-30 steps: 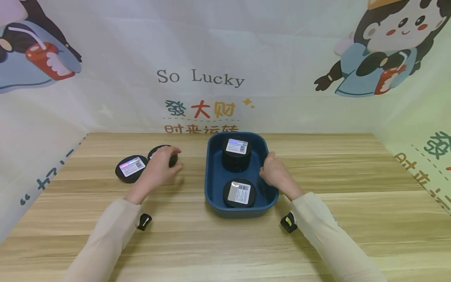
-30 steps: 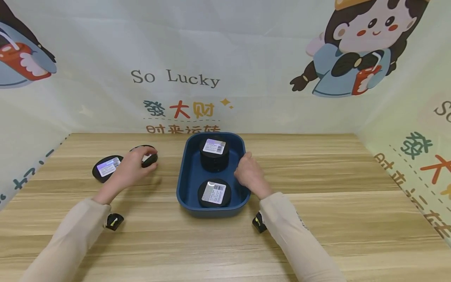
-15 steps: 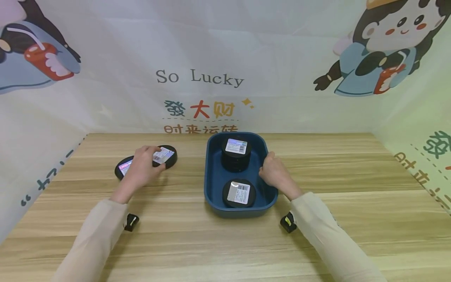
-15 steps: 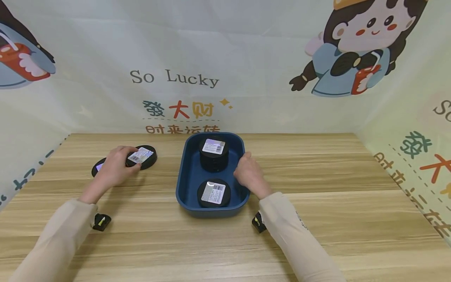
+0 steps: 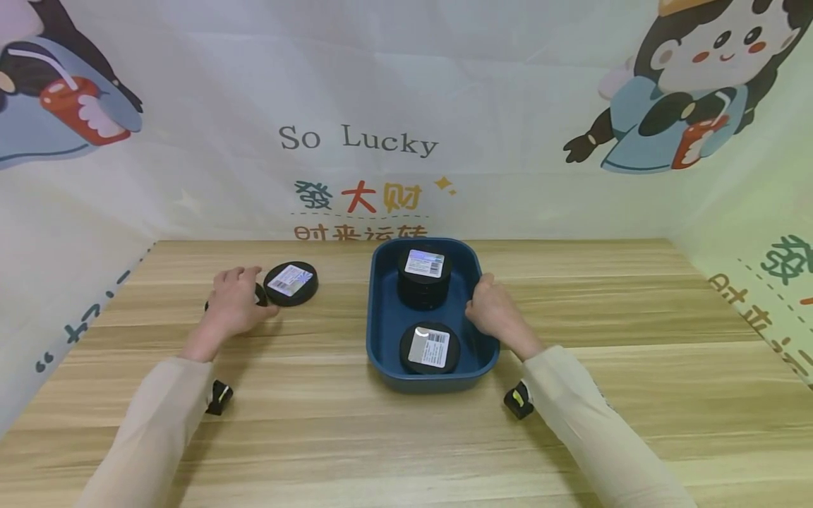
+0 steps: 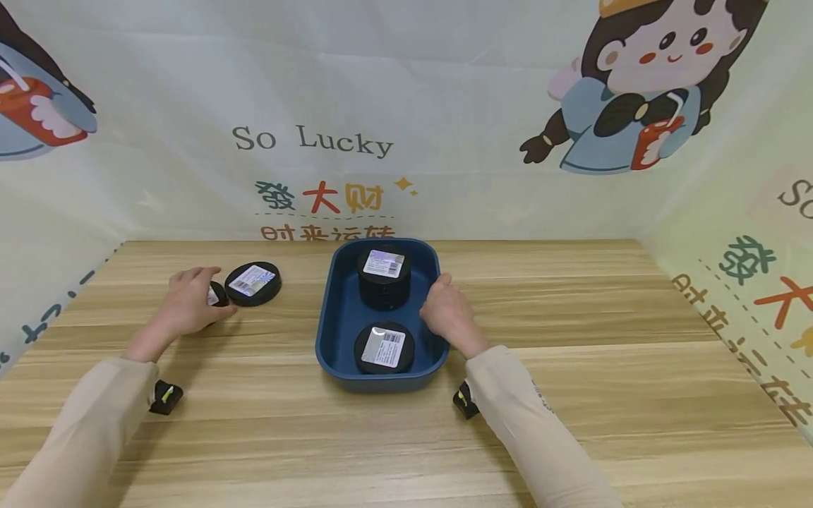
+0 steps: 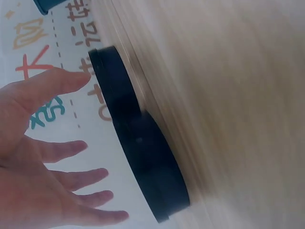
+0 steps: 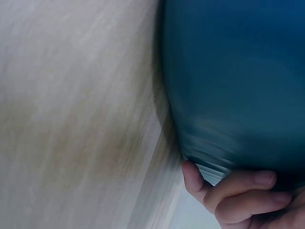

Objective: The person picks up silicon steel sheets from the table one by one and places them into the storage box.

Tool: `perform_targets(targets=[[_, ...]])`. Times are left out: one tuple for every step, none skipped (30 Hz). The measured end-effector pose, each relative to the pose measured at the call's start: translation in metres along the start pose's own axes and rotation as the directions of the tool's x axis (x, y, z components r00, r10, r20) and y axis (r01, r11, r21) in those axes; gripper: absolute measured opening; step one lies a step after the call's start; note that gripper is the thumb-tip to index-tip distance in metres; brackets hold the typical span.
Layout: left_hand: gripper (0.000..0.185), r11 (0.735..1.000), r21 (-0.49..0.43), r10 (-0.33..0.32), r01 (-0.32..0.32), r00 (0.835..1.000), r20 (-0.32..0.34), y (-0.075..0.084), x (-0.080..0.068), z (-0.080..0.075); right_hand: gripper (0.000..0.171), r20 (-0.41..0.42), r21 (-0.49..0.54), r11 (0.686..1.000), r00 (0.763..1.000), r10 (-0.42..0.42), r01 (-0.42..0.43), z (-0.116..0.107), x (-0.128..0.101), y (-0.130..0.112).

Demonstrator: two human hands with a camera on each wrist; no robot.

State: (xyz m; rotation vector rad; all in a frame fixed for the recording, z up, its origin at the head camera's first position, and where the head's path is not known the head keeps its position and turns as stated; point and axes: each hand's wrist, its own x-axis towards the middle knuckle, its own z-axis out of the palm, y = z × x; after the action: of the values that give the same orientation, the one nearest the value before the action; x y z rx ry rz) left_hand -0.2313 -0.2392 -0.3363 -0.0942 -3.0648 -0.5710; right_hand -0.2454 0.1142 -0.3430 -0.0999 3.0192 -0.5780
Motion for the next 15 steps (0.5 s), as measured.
perform_targets(targets=[[0.077, 1.0, 0.007, -0.016, 0.016, 1.0, 0.016, -0.002, 0.0, -0.001, 0.041, 0.001, 0.001, 1.0, 1.0, 0.001, -0.001, 0.0, 0.0, 0.0], [0.078, 1.0, 0.011, -0.029, 0.028, 0.999, 0.03, -0.003, 0.001, -0.001, 0.041, 0.001, 0.001, 1.0, 1.0, 0.001, -0.001, 0.0, 0.0, 0.0], [0.08, 0.999, 0.015, -0.037, 0.036, 0.999, 0.041, -0.004, 0.001, -0.002, 0.041, 0.0, 0.002, 1.0, 1.0, 0.001, -0.001, 0.0, 0.0, 0.0], [0.081, 0.999, 0.022, -0.044, 0.043, 0.998, 0.051, -0.006, 0.001, -0.002, 0.041, 0.001, 0.003, 1.0, 1.0, 0.003, -0.003, 0.0, -0.001, -0.001], [0.082, 0.998, 0.027, -0.051, 0.049, 0.997, 0.06, -0.007, 0.001, -0.002, 0.041, 0.002, 0.003, 1.0, 1.0, 0.003, -0.003, 0.0, -0.001, -0.001], [0.083, 0.998, 0.034, -0.054, 0.051, 0.996, 0.068, -0.008, 0.001, -0.003, 0.041, 0.003, 0.004, 1.0, 1.0, 0.005, -0.005, 0.0, -0.001, -0.001], [0.084, 0.998, 0.037, -0.058, 0.056, 0.995, 0.076, -0.009, 0.001, -0.003, 0.041, 0.003, 0.004, 1.0, 1.0, 0.007, -0.007, 0.0, -0.001, -0.001], [0.085, 0.997, 0.041, -0.063, 0.06, 0.995, 0.083, -0.01, 0.001, -0.002, 0.041, 0.004, 0.006, 1.0, 1.0, 0.008, -0.008, 0.0, 0.0, -0.001], [0.086, 0.997, 0.044, -0.068, 0.064, 0.993, 0.092, -0.012, 0.001, -0.002, 0.041, 0.006, 0.008, 1.0, 1.0, 0.012, -0.012, 0.0, -0.001, -0.001], [0.086, 0.997, 0.048, -0.072, 0.067, 0.992, 0.1, -0.013, 0.001, -0.002, 0.04, 0.008, 0.009, 1.0, 1.0, 0.016, -0.016, 0.0, 0.0, -0.001], [0.087, 0.996, 0.051, -0.074, 0.069, 0.991, 0.108, -0.015, 0.001, -0.002, 0.04, 0.008, 0.01, 1.0, 1.0, 0.019, -0.019, 0.0, 0.0, -0.001], [0.088, 0.996, 0.057, -0.075, 0.069, 0.991, 0.113, -0.016, 0.002, -0.002, 0.04, 0.007, 0.01, 1.0, 1.0, 0.021, -0.021, 0.0, 0.0, -0.001], [0.088, 0.996, 0.057, -0.078, 0.072, 0.99, 0.116, -0.017, 0.003, -0.002, 0.04, 0.006, 0.011, 1.0, 1.0, 0.022, -0.022, 0.0, 0.0, -0.001], [0.088, 0.996, 0.061, -0.078, 0.071, 0.99, 0.118, -0.019, 0.003, -0.002, 0.039, 0.006, 0.012, 1.0, 1.0, 0.021, -0.021, 0.0, -0.001, -0.001], [0.087, 0.996, 0.062, -0.078, 0.071, 0.99, 0.119, -0.02, 0.004, -0.002, 0.038, 0.002, 0.012, 1.0, 1.0, 0.016, -0.016, 0.0, 0.0, -0.001]])
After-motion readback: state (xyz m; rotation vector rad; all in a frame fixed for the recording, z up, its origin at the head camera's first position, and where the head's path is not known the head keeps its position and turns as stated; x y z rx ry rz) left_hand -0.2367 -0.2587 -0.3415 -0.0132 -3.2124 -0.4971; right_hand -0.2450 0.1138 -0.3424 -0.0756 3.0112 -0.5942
